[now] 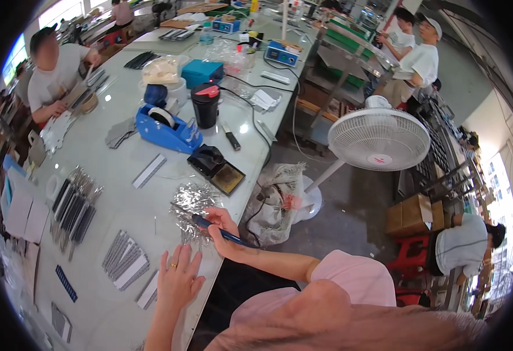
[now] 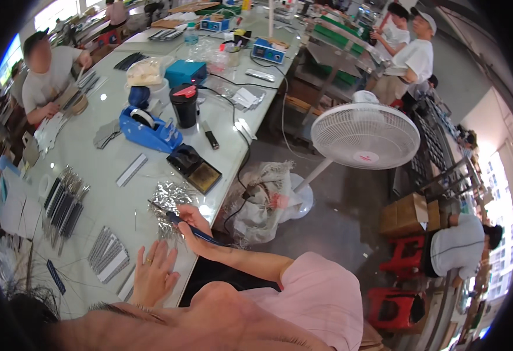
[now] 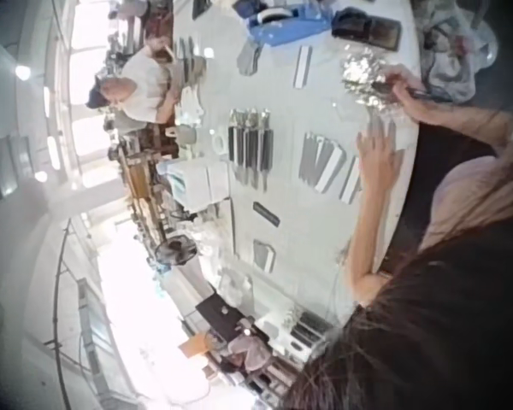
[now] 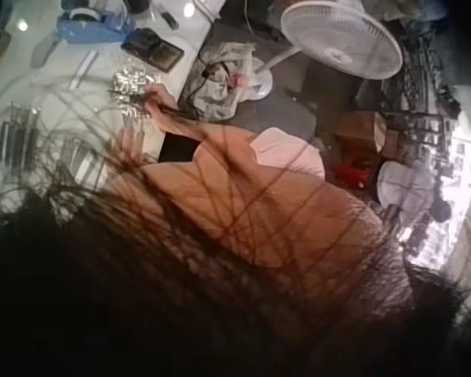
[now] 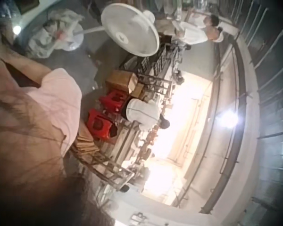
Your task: Soldering metal pins onto component strips at a workbench.
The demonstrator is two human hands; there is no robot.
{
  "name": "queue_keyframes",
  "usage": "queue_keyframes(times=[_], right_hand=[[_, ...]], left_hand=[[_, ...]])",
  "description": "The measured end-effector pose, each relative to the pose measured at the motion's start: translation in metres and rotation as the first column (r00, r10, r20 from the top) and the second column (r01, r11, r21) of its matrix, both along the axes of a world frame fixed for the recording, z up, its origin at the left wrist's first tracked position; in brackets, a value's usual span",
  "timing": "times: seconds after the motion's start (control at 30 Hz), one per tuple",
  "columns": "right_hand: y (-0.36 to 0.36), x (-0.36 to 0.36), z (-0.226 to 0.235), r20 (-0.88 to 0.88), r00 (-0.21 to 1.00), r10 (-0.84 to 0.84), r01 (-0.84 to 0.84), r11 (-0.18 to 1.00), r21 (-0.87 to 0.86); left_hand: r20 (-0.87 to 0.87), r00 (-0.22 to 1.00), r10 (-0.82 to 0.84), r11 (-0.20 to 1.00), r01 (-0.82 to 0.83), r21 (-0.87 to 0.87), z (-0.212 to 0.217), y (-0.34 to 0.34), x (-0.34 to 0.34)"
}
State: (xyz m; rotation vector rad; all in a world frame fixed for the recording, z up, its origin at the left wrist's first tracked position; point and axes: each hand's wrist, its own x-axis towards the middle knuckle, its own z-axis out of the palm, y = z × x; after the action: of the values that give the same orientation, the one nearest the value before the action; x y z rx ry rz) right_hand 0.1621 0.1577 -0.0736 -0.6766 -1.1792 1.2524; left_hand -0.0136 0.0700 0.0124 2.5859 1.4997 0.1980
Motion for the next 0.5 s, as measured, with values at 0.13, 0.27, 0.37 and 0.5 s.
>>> queue_keyframes(times=[0.13, 0.27, 0.37, 0.5], right_hand=[[-0.009, 0.002, 0.010, 0.033, 0.999, -0.005, 0.005, 1.000, 0.011], [-0.013, -0.002, 0.000, 0.030, 1.000, 0.005, -0.006, 0.998, 0.063], [-0.014, -0.003, -0.003, 0.048, 0.999, 0.012, -0.010, 0.999, -0.049], [0.000, 0.008, 0.017, 0.163, 0.976, -0.147, 0.174, 0.970, -0.171]], left_hand=[[-0.008, 0.965, 0.261, 0.960, -0.259, 0.108, -0.006, -0.030, 0.007], [0.123, 0.843, 0.523, 0.845, -0.532, 0.056, -0.028, -0.059, 0.056], [0.149, 0.755, 0.639, 0.761, -0.648, 0.019, -0.021, -0.055, 0.083], [0.170, 0.633, 0.756, 0.632, -0.772, 0.067, -0.009, -0.037, 0.073]])
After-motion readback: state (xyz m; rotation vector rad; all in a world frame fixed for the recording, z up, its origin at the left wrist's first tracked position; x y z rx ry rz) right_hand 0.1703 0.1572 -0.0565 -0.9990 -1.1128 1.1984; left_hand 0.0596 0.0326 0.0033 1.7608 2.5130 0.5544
